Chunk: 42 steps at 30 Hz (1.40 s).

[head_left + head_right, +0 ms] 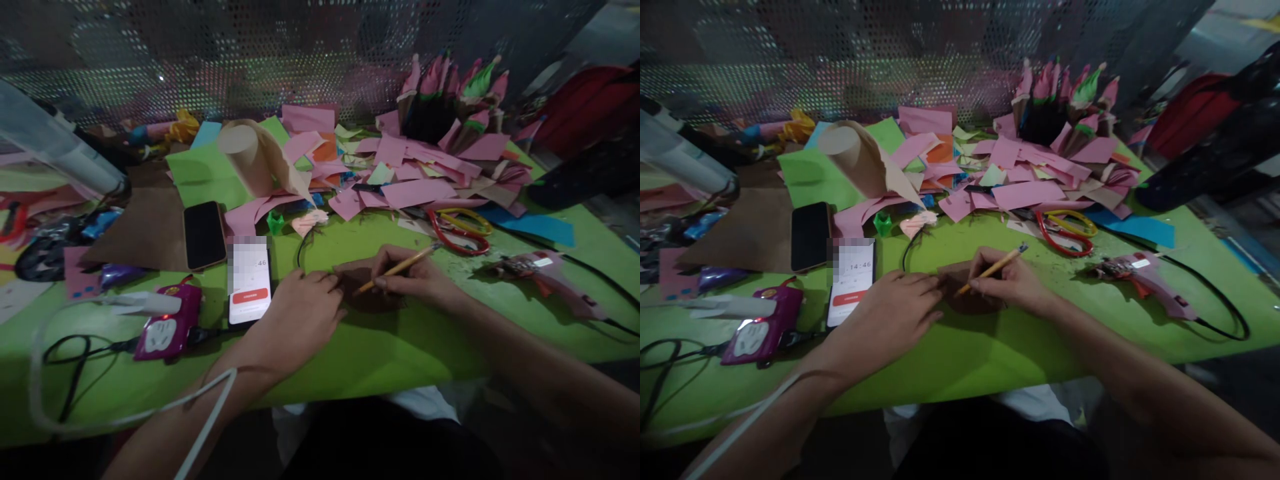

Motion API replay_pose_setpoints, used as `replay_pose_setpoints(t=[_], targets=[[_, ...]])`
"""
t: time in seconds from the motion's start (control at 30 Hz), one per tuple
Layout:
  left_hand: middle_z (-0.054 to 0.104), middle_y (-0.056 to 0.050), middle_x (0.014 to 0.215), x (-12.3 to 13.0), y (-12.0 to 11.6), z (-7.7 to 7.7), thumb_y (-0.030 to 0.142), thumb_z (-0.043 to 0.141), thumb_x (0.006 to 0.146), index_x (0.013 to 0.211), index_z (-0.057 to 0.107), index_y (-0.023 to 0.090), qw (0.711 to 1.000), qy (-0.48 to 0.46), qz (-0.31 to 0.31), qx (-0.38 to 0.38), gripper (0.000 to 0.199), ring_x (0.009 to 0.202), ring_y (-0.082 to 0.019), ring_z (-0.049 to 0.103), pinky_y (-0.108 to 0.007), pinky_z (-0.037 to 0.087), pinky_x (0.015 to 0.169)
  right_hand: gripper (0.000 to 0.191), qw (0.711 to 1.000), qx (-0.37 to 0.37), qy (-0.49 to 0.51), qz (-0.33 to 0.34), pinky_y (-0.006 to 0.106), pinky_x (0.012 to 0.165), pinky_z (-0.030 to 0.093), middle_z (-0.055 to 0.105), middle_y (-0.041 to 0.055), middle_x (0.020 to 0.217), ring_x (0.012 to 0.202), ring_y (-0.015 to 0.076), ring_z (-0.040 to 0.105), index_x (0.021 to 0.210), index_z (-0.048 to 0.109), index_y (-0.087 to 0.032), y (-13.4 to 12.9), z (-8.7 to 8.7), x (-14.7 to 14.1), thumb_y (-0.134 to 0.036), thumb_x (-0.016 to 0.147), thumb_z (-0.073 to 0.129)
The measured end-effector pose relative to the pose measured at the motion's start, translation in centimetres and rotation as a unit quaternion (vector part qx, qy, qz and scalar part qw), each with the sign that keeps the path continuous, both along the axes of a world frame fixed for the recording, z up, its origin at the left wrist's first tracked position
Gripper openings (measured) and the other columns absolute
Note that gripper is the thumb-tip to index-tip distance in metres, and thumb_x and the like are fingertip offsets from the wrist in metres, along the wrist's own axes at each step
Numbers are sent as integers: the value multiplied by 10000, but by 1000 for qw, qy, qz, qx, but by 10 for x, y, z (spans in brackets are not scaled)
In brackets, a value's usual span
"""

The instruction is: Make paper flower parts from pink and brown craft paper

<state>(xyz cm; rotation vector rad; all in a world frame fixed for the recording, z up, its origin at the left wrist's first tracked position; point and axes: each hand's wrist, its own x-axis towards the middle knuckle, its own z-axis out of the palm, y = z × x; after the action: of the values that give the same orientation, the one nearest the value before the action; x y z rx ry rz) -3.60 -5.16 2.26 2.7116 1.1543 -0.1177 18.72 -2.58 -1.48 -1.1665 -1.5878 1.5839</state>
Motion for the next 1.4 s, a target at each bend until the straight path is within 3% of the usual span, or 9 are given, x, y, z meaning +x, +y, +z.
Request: replay_pose_setpoints(t=[0.17, 0.5, 0.8, 0.97, 1.2, 1.4], targets=[[681, -110, 1249, 1, -2, -1, 255, 617, 903, 1064, 701, 175, 1000, 8, -2, 29, 199, 1081, -279, 655, -430, 486, 856, 296, 987, 117, -29, -109, 265, 547, 428, 600, 2, 698, 632, 148, 544, 797, 587, -216, 8, -11, -5, -475, 793, 730], [698, -103, 1233, 0, 0, 2, 291, 588, 922, 1122, 688, 177, 1000, 11, -4, 15, 251, 1100, -272, 652, -416, 484, 879, 289, 977, 170, -85, -95, 286, 584, 430, 600, 10, 707, 653, 162, 538, 797, 596, -218, 10, -12, -8, -487, 830, 696], [715, -111, 1202, -3, 2, 1, 300, 592, 927, 1107, 686, 158, 1000, -2, 5, 5, 248, 1100, -283, 659, -446, 496, 887, 321, 986, 132, -75, -71, 272, 549, 433, 603, 3, 686, 625, 156, 537, 777, 580, -230, 7, -8, -7, -524, 803, 706], [739, -85, 1106, -5, 4, 0, 281, 532, 958, 1075, 681, 158, 1000, -5, 3, 1, 225, 1046, -269, 671, -428, 502, 850, 280, 996, 64, -50, -32, 238, 487, 382, 602, 1, 669, 567, 122, 505, 778, 582, -208, 1, -4, -5, -456, 799, 710], [751, -73, 1050, -4, 5, 2, 244, 515, 961, 1042, 699, 166, 1000, -6, 5, -9, 216, 1002, -249, 681, -415, 500, 834, 175, 998, 31, -43, 28, 236, 504, 373, 601, 3, 660, 583, 116, 498, 742, 608, -190, -3, 6, -4, -329, 778, 708], [742, -77, 1097, -4, 4, 2, 280, 544, 953, 1061, 694, 165, 1000, 0, 4, -6, 218, 1027, -256, 677, -418, 497, 836, 229, 999, 22, -34, 26, 243, 485, 369, 602, 3, 652, 564, 120, 495, 745, 610, -199, -4, 5, -5, -387, 776, 736]])
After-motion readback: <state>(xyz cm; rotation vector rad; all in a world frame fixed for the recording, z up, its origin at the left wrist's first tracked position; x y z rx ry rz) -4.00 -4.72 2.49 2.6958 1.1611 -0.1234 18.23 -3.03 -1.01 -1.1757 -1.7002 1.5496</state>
